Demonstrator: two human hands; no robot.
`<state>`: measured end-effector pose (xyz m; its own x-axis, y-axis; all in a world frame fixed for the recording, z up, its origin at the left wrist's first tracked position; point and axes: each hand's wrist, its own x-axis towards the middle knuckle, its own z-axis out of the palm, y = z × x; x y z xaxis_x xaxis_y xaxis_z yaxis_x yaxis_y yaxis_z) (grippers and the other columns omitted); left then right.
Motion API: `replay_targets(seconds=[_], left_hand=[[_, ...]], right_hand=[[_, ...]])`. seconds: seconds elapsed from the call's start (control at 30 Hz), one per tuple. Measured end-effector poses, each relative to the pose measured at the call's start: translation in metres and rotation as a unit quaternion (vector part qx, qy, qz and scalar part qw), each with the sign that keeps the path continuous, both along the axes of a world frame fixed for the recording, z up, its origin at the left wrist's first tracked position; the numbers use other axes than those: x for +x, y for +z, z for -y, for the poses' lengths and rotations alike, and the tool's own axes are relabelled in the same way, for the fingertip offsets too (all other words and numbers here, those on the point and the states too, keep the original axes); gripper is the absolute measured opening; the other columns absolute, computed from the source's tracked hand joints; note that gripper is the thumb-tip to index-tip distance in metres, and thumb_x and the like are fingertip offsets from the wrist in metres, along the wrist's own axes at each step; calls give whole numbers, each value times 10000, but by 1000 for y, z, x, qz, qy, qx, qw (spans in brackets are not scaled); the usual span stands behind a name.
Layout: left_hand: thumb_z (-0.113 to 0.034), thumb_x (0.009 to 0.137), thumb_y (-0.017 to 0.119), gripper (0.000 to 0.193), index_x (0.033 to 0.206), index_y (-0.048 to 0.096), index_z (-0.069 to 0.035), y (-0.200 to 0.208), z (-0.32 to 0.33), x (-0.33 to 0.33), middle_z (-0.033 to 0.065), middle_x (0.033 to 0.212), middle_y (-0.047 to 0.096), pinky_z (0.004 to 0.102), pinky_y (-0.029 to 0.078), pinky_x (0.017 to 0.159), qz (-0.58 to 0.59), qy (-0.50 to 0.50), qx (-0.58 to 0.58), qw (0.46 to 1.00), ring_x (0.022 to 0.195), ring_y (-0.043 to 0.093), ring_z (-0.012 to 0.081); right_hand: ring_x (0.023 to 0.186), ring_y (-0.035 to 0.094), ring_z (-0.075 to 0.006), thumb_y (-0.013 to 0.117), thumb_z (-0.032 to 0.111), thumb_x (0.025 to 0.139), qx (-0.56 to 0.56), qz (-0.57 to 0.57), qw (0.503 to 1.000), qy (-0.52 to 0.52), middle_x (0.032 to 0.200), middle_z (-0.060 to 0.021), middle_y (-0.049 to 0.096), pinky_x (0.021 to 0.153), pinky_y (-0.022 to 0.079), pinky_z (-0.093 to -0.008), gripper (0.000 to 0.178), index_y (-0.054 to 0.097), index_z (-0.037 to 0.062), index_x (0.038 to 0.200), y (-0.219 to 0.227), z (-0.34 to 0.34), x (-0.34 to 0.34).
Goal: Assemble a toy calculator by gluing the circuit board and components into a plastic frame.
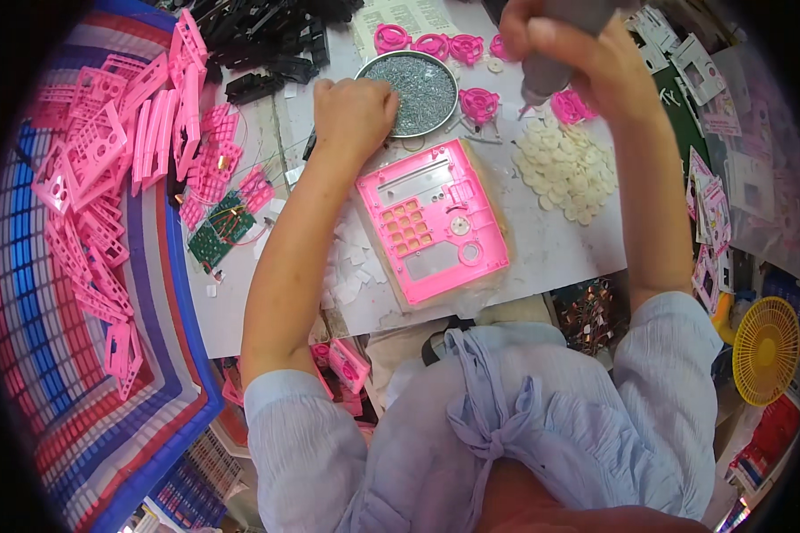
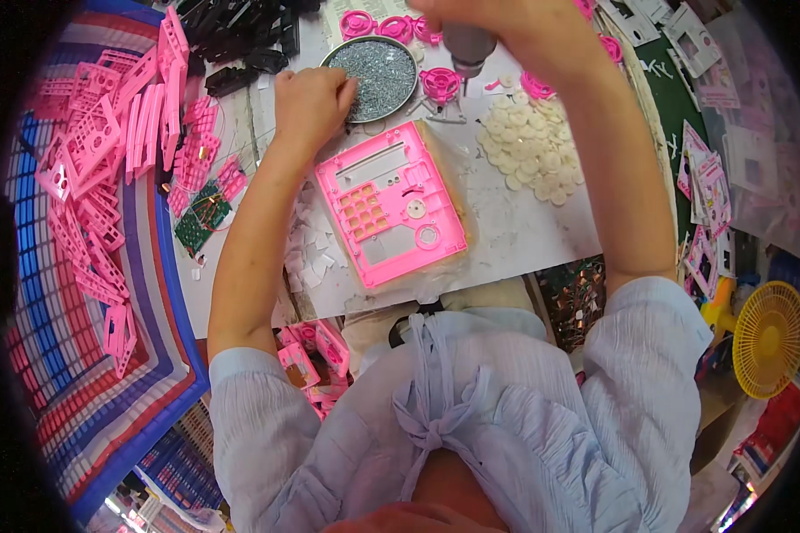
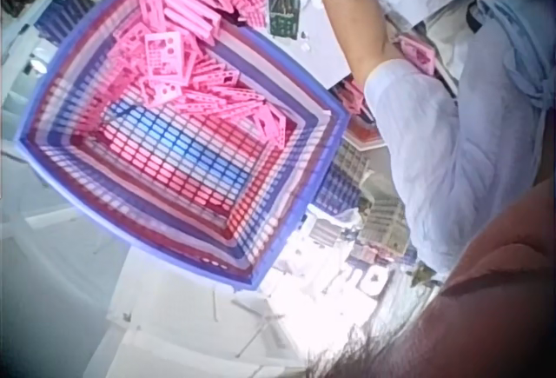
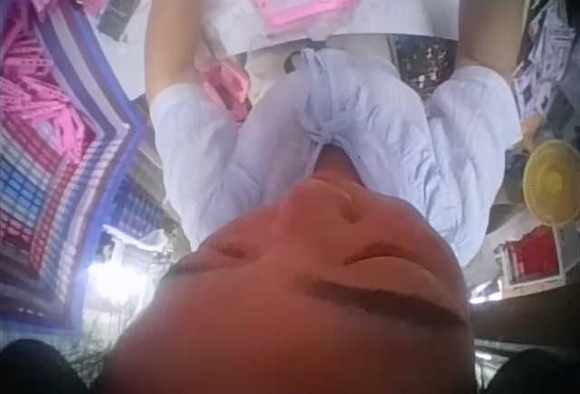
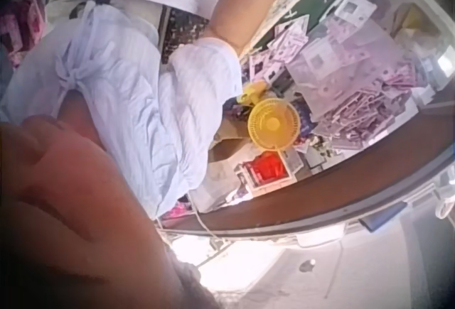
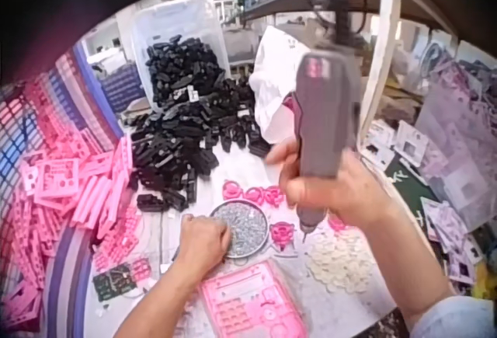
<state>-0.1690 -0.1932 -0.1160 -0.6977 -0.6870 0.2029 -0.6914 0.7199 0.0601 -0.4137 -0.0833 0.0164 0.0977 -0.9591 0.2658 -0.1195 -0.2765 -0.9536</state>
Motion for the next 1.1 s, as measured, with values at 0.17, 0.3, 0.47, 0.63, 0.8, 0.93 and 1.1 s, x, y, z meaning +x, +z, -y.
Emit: replay_targets(seconds=[0.17, 0.3, 0.47, 0.63, 0.8, 0.93, 1.1], left_hand=[[-207, 874, 663, 94, 863, 716, -130, 31, -61, 14, 46, 839, 699, 479, 360, 872, -198, -69, 48, 977, 860, 651, 244], [-131, 835, 721, 96, 926, 695, -120, 28, -143, 23, 8, 870, 697, 441, 350, 871, -293, -170, 177, 924, 804, 626, 203], [-96, 802, 763, 148, 925, 685, -120, 29, -166, 33, -10, 851, 685, 416, 351, 861, -314, -148, 197, 917, 759, 606, 177], [-99, 776, 785, 184, 927, 683, -124, 27, -166, 35, -14, 823, 672, 427, 349, 869, -338, -145, 189, 910, 752, 605, 177], [-209, 775, 795, 233, 959, 679, -126, 20, -169, 35, -4, 936, 673, 461, 339, 921, -297, -106, 117, 942, 880, 601, 190], [-253, 700, 818, 330, 975, 679, -134, 21, -159, 41, -6, 1068, 659, 470, 339, 959, -237, -122, 110, 957, 1010, 590, 202], [-267, 706, 800, 291, 944, 681, -152, 7, -156, 44, -13, 1027, 654, 518, 341, 995, -189, -209, 80, 956, 994, 599, 205]], right_hand=[[583, 499, -153, 620, 265, 927, -29, 170, 985, 4, 668, -39, 511, 563, 446, -305, 483, 482, -9, 1300, -30, -49, 43], [574, 521, -120, 693, 216, 848, -24, 284, 958, 33, 736, -56, 561, 556, 449, -278, 404, 525, 1, 1146, -38, -91, 65], [569, 507, -116, 720, 284, 883, -30, 271, 959, 73, 685, -17, 528, 543, 438, -287, 356, 512, 65, 1073, -28, -98, 84], [547, 479, -121, 714, 319, 922, -26, 245, 965, 85, 639, 7, 491, 517, 413, -296, 349, 489, 90, 1061, -34, -97, 89], [582, 478, -131, 697, 247, 922, -40, 220, 971, 83, 677, -21, 497, 539, 421, -305, 318, 478, 67, 1068, -55, -93, 89], [678, 494, -130, 688, 173, 884, -3, 215, 976, 38, 787, -46, 519, 619, 434, -301, 283, 491, 46, 1044, -88, -89, 90], [692, 517, -138, 664, 143, 894, 2, 132, 989, 66, 805, -62, 545, 643, 456, -310, 235, 487, 44, 1012, -100, -88, 93]])
